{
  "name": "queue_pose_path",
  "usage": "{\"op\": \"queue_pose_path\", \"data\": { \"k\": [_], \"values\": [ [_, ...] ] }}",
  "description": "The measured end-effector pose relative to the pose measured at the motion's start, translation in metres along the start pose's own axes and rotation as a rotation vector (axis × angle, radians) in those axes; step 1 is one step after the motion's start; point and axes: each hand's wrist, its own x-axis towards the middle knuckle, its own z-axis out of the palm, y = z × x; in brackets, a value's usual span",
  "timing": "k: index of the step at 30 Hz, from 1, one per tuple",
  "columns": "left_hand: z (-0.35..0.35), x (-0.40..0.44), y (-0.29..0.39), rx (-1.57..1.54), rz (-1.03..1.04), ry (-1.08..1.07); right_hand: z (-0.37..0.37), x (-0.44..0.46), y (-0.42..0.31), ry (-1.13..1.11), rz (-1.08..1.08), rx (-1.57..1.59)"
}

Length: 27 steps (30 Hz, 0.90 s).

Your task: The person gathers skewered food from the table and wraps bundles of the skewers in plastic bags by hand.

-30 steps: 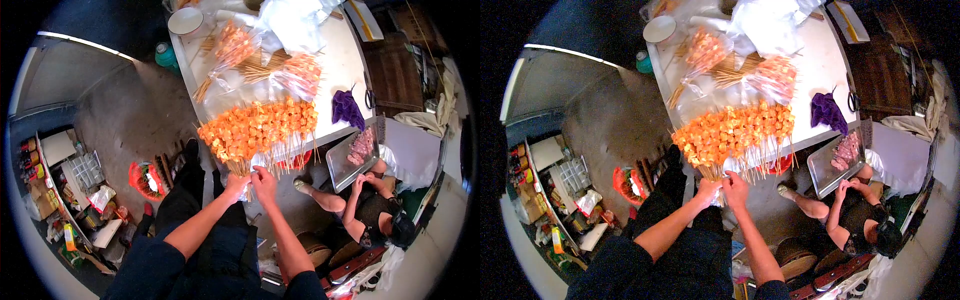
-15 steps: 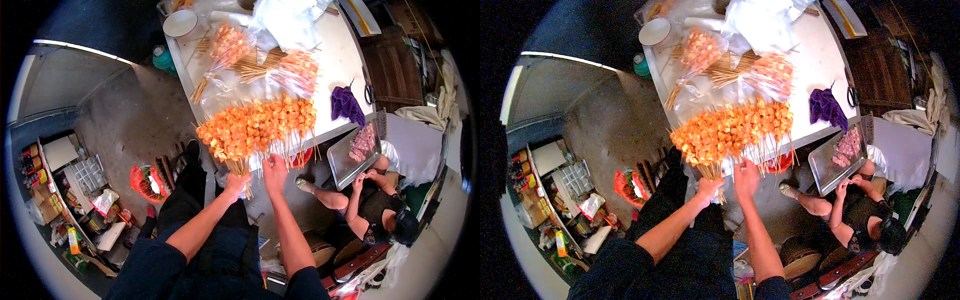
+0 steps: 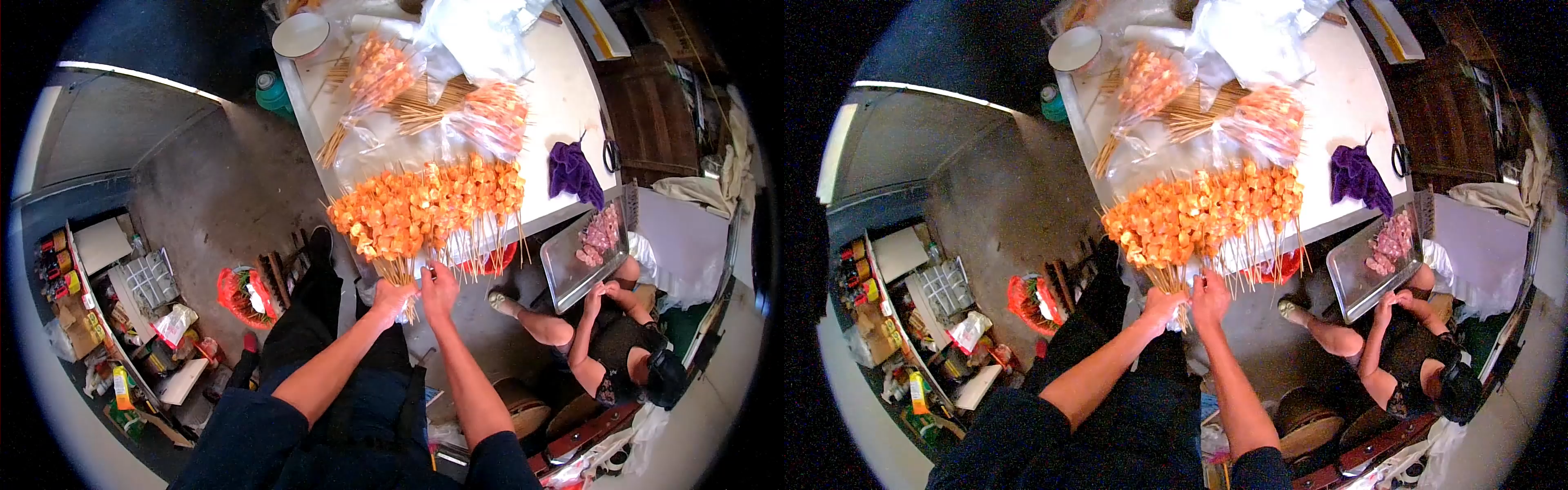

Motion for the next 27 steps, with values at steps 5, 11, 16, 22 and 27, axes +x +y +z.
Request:
{"op": "queue_pose_path", "data": {
  "k": [5, 11, 16, 22, 27],
  "values": [
    [0.0, 0.008, -0.009, -0.07, 0.026, 0.028, 0.01, 0.001, 0.018, -0.063, -0.033, 0.003],
    [-0.003, 0.009, -0.012, -0.01, 0.039, -0.031, 0.0, 0.002, 0.013, -0.338, 0.208, 0.138],
    [0.003, -0.006, 0.008, -0.086, 0.056, -0.113, -0.005, 0.001, 0.022, -0.378, 0.059, 0.232],
    [0.001, 0.002, -0.004, 0.056, 0.09, 0.008, -0.023, 0.01, 0.002, -0.39, -0.36, 0.114],
    [0.003, -0.006, -0.004, -0.05, 0.137, 0.039, -0.005, 0.017, 0.002, -0.262, 0.094, 0.314]
  ]
}}
